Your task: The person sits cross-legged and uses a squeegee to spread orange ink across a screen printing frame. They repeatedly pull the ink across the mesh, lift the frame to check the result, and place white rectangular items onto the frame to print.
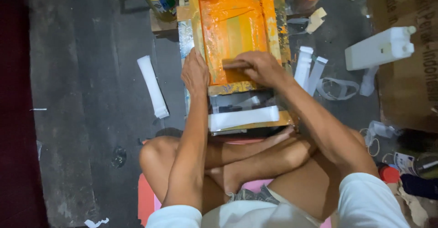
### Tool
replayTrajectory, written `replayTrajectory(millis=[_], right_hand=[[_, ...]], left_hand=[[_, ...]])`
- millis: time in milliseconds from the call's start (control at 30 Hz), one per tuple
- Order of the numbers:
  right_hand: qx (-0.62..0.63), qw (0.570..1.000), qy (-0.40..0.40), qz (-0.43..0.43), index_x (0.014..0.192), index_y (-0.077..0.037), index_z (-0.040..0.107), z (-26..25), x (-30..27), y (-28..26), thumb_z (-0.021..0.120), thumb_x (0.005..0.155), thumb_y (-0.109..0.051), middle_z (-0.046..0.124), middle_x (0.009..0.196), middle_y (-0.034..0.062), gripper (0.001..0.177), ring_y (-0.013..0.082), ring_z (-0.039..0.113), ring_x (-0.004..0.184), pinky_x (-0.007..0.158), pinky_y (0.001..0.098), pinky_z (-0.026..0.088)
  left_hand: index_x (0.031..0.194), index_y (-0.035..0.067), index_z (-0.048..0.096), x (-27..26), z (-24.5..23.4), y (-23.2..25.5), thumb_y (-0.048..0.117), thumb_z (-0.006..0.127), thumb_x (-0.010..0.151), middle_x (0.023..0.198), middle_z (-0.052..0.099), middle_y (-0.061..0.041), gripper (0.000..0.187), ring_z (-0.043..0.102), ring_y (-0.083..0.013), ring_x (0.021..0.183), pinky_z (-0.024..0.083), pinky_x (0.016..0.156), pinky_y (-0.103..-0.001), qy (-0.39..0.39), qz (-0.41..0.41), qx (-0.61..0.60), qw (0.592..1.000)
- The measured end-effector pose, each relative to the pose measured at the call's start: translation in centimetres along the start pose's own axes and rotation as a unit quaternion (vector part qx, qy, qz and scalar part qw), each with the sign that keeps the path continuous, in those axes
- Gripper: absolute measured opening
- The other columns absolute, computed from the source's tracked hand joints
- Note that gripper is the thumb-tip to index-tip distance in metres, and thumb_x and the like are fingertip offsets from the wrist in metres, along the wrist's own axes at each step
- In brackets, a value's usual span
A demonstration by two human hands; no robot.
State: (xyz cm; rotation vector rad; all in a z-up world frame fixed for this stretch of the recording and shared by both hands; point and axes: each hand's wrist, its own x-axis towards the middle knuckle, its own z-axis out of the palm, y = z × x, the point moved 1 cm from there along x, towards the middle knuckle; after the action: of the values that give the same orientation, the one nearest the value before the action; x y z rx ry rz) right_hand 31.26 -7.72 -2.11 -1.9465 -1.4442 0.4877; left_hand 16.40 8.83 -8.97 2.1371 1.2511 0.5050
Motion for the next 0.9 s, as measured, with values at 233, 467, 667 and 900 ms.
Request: replayTrajectory(millis=[233, 467, 667, 900], right_hand=[[0.023, 0.999, -0.018, -0.02, 0.113, -0.01, 0.073, -0.5, -4.1, -1.6, 0.069, 0.083, 0.005, 0.076, 0.103, 0.0145, 0.034, 0.041, 0.069, 0.104, 0.093, 0.0506, 0.054], [0.068, 0.991, -0.052, 0.106, 0.128, -0.015, 0.059, -0.8, -2.0, 1.2, 0.075, 0.091, -0.01, 0.068, 0.095, 0.0141, 0.041, 0.034, 0.068, 0.086, 0.075, 0.0472, 0.055], [0.116, 0.986, -0.027, 0.117, 0.133, -0.013, 0.056, 0.2, 1.6, 5.8, 0.082, 0.086, -0.012, 0.064, 0.089, 0.013, 0.053, 0.0279, 0.066, 0.078, 0.07, 0.0417, 0.054], [0.084, 0.991, 0.023, 0.101, 0.132, -0.016, 0.057, -0.9, 7.4, 8.1, 0.083, 0.085, -0.013, 0.064, 0.09, 0.0128, 0.054, 0.0336, 0.068, 0.081, 0.072, 0.0448, 0.053]], left_hand=[[0.132, 0.011, 0.062, -0.3, 1.0, -0.9, 0.04, 0.027, 0.113, 0.109, 0.068, -0.013, 0.049, 0.069, -0.0315, 0.109, 0.054, 0.095, -0.046, 0.03, 0.011, 0.028, 0.999], [0.129, 0.011, 0.062, -0.5, 0.9, -0.9, 0.041, 0.038, 0.11, 0.101, 0.055, -0.009, 0.042, 0.057, -0.0319, 0.101, 0.041, 0.087, -0.046, 0.11, 0.069, 0.098, 0.987], [0.15, 0.003, 0.043, 0.3, 1.1, -1.3, 0.036, 0.035, 0.112, 0.143, 0.047, -0.017, 0.052, 0.037, -0.0353, 0.14, 0.022, 0.111, -0.052, 0.025, 0.089, 0.084, 0.992], [0.157, 0.004, 0.035, 0.6, 1.1, -1.6, 0.033, 0.03, 0.112, 0.158, 0.037, -0.019, 0.053, 0.023, -0.0374, 0.152, 0.01, 0.119, -0.055, -0.033, 0.073, 0.063, 0.995]])
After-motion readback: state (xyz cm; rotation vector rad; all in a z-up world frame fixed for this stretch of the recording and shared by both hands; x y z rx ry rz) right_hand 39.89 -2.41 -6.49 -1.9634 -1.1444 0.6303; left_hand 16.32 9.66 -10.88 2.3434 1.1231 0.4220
